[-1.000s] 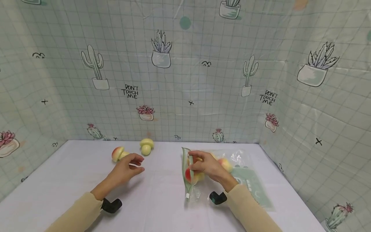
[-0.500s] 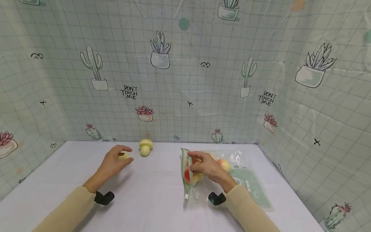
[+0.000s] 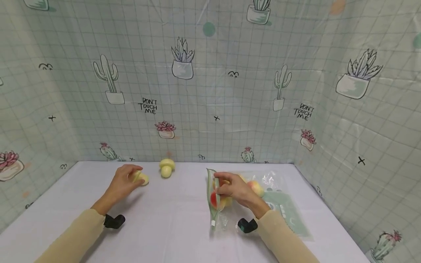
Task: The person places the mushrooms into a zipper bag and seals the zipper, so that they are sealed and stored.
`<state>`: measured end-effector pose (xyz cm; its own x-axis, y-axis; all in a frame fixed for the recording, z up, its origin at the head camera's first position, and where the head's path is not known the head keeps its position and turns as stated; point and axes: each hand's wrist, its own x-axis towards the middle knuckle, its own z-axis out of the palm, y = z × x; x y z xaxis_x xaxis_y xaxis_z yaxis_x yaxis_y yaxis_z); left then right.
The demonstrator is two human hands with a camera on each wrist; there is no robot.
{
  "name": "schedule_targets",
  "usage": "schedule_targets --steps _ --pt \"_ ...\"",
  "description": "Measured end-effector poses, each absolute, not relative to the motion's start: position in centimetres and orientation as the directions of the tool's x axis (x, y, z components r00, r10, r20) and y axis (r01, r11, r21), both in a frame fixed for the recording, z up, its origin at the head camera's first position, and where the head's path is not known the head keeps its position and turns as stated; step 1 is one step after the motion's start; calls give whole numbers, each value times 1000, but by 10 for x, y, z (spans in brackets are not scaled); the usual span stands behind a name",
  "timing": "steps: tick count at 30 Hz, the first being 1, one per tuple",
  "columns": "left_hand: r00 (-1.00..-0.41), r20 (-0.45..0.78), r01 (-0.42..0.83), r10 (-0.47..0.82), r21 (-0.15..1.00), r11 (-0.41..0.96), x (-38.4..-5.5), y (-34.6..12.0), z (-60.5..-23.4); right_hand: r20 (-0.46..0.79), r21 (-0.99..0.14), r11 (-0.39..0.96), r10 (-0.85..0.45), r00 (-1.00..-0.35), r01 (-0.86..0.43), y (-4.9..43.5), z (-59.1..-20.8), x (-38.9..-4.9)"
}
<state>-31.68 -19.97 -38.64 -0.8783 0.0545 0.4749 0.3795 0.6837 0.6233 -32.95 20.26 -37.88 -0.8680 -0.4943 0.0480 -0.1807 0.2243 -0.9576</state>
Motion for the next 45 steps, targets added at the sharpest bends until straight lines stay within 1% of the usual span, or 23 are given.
schedule_targets --steps 7,14,27,38,41,45 --pt "-897 430 372 103 607 703 -325 -210 -385 58 -954 231 -489 -870 -193 204 -378 -332" --pt "-913 394 343 108 598 725 -326 -217 -389 47 -963 209 -489 -871 -169 203 -380 -332" --pt "-909 406 349 97 612 710 -326 -226 -399 38 -965 205 -506 -862 -162 204 -379 -332" --pt "-913 394 360 104 660 659 -320 -225 -394 34 -971 188 -497 -867 -145 203 -378 -331" --pt "-923 373 337 94 665 666 -320 -225 -394 32 -972 186 -496 -868 -143 203 -379 -331" --pt "-945 316 286 83 674 682 -321 -226 -393 34 -971 190 -497 -867 -147 202 -379 -332"
